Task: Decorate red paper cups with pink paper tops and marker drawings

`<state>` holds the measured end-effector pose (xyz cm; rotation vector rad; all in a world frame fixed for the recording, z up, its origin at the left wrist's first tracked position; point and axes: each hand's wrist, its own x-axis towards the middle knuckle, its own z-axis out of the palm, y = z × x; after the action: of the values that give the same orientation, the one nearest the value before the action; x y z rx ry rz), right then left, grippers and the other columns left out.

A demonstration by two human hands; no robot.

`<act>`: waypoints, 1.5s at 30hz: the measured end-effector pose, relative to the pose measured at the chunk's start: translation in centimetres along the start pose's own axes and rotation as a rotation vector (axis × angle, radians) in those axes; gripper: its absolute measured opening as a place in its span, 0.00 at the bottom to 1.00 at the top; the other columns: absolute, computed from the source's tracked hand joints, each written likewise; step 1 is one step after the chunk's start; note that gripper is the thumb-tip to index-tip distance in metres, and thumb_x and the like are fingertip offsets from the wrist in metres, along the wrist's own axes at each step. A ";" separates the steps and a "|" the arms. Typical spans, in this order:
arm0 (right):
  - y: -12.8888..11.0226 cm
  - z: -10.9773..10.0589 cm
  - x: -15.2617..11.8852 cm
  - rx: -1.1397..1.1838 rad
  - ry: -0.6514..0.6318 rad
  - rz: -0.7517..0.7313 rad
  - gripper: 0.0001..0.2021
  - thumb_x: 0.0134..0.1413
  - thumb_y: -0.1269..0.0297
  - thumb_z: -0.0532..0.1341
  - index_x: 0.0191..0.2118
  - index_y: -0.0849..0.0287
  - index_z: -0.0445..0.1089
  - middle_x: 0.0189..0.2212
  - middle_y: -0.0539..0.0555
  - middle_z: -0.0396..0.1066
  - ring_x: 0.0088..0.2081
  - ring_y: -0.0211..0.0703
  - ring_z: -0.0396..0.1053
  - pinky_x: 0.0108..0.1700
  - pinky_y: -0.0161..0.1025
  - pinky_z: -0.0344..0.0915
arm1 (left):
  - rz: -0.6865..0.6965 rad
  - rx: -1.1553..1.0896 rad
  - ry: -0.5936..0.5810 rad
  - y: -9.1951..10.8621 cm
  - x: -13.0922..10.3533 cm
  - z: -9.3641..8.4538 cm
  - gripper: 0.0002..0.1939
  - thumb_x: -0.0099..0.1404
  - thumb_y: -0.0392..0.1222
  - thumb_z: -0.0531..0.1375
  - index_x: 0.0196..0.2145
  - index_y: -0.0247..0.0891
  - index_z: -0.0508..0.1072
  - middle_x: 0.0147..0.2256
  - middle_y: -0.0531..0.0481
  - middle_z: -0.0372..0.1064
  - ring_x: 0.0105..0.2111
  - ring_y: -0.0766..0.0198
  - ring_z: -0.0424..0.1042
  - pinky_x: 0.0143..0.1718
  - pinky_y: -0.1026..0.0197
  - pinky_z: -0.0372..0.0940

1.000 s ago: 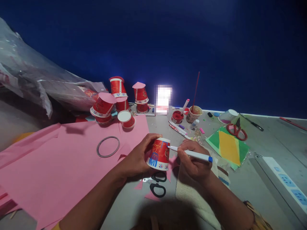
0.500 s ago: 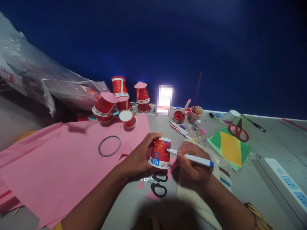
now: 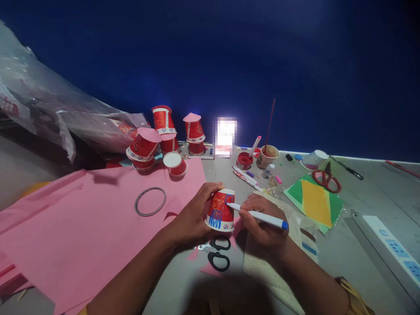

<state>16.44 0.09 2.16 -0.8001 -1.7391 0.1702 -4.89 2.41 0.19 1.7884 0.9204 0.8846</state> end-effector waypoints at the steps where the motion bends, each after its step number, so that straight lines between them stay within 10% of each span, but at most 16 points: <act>1: -0.1 0.0 0.1 -0.005 -0.008 -0.001 0.06 0.61 0.75 0.63 0.35 0.56 0.74 0.25 0.51 0.77 0.25 0.42 0.74 0.31 0.39 0.72 | 0.001 -0.009 0.004 0.0 0.0 0.0 0.47 0.53 0.43 0.79 0.65 0.48 0.62 0.65 0.41 0.60 0.66 0.45 0.66 0.69 0.42 0.62; 45: 0.5 -0.9 0.2 -0.050 0.031 0.080 0.07 0.59 0.73 0.63 0.31 0.54 0.73 0.21 0.47 0.74 0.23 0.41 0.73 0.29 0.38 0.71 | -0.066 -0.144 -0.001 0.4 -0.1 0.2 0.49 0.49 0.40 0.80 0.64 0.49 0.63 0.66 0.42 0.61 0.65 0.45 0.68 0.69 0.41 0.63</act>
<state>17.44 0.31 2.38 -0.9048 -1.6890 0.1674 -4.66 2.16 0.45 1.6263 0.8875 0.8849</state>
